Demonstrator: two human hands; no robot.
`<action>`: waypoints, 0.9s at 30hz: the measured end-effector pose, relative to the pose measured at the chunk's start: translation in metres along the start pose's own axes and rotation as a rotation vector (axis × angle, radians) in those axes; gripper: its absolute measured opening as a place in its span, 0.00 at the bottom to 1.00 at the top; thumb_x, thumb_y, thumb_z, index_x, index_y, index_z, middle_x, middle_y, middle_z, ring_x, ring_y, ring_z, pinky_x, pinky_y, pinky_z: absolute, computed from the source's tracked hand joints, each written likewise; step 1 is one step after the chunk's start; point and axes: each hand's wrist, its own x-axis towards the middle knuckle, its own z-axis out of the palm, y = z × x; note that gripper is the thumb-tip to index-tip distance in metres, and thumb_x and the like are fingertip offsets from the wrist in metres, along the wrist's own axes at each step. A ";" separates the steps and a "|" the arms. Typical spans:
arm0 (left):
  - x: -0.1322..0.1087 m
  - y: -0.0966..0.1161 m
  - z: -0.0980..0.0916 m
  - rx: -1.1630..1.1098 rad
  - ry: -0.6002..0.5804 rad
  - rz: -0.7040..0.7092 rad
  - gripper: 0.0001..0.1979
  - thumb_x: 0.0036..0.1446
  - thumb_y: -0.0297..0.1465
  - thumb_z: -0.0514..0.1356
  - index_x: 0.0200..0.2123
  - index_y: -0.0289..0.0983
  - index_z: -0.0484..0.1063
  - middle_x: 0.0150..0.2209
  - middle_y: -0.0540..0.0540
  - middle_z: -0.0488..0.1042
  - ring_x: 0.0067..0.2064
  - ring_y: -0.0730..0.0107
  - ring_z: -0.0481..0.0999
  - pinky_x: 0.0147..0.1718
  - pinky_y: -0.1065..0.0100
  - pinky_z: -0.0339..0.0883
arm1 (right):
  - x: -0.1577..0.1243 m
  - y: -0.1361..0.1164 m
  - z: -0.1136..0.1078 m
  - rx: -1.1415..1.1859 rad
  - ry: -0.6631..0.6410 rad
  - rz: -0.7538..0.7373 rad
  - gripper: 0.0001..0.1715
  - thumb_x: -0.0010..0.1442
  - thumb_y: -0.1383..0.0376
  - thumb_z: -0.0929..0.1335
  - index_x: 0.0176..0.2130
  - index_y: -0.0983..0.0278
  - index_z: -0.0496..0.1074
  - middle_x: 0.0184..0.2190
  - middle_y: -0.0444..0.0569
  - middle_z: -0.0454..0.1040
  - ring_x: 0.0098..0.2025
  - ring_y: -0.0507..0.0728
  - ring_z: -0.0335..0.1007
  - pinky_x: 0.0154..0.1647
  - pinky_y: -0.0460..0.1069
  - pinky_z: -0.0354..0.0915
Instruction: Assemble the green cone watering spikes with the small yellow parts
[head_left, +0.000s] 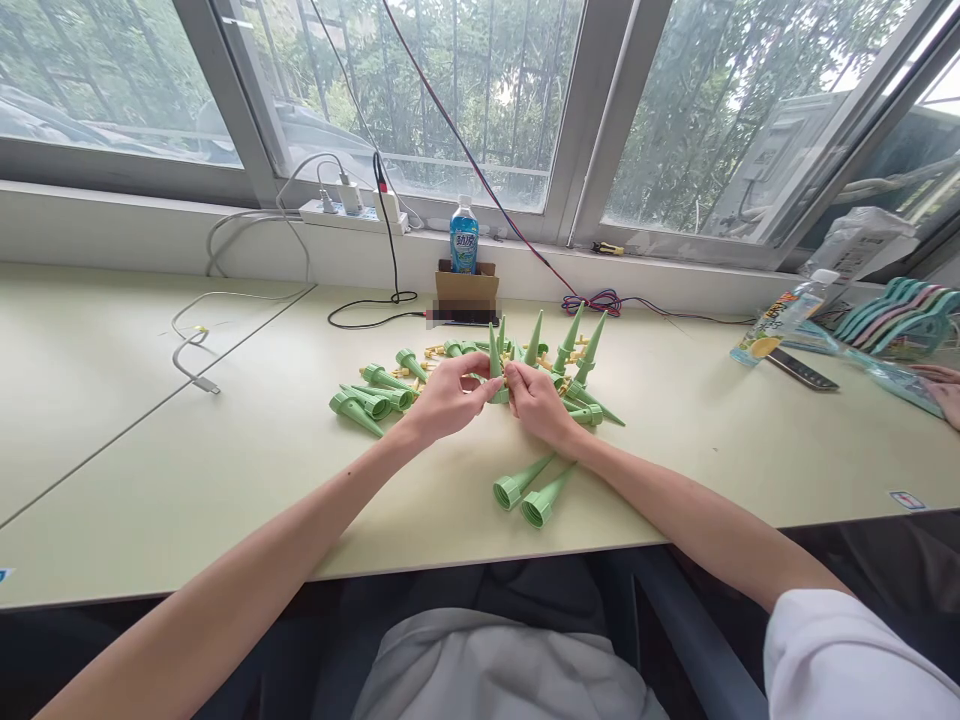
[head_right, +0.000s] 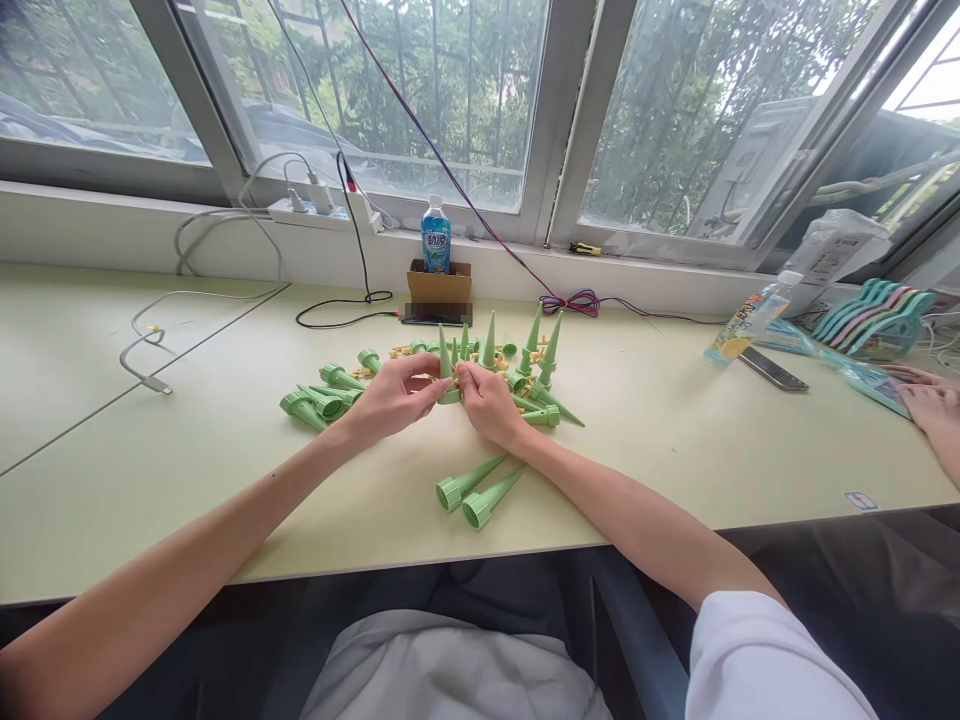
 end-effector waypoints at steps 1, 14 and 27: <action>0.000 -0.001 0.000 0.005 0.000 0.006 0.12 0.51 0.38 0.64 0.36 0.36 0.74 0.35 0.46 0.74 0.22 0.78 0.66 0.18 0.73 0.58 | 0.000 0.000 0.000 -0.004 -0.003 -0.004 0.25 0.69 0.48 0.56 0.26 0.60 0.55 0.17 0.40 0.57 0.21 0.51 0.53 0.25 0.47 0.52; -0.001 -0.004 0.001 0.104 0.026 0.071 0.11 0.53 0.35 0.64 0.39 0.37 0.77 0.38 0.45 0.76 0.22 0.78 0.65 0.20 0.72 0.60 | 0.002 0.000 -0.001 -0.061 0.010 -0.033 0.27 0.69 0.47 0.56 0.25 0.60 0.56 0.17 0.41 0.58 0.22 0.52 0.53 0.26 0.48 0.51; -0.003 -0.003 0.004 0.249 0.056 0.158 0.07 0.54 0.32 0.62 0.37 0.38 0.76 0.34 0.49 0.76 0.23 0.75 0.65 0.26 0.71 0.58 | 0.003 0.000 0.000 -0.076 0.001 -0.032 0.26 0.69 0.49 0.55 0.25 0.60 0.55 0.18 0.41 0.58 0.23 0.52 0.53 0.26 0.48 0.50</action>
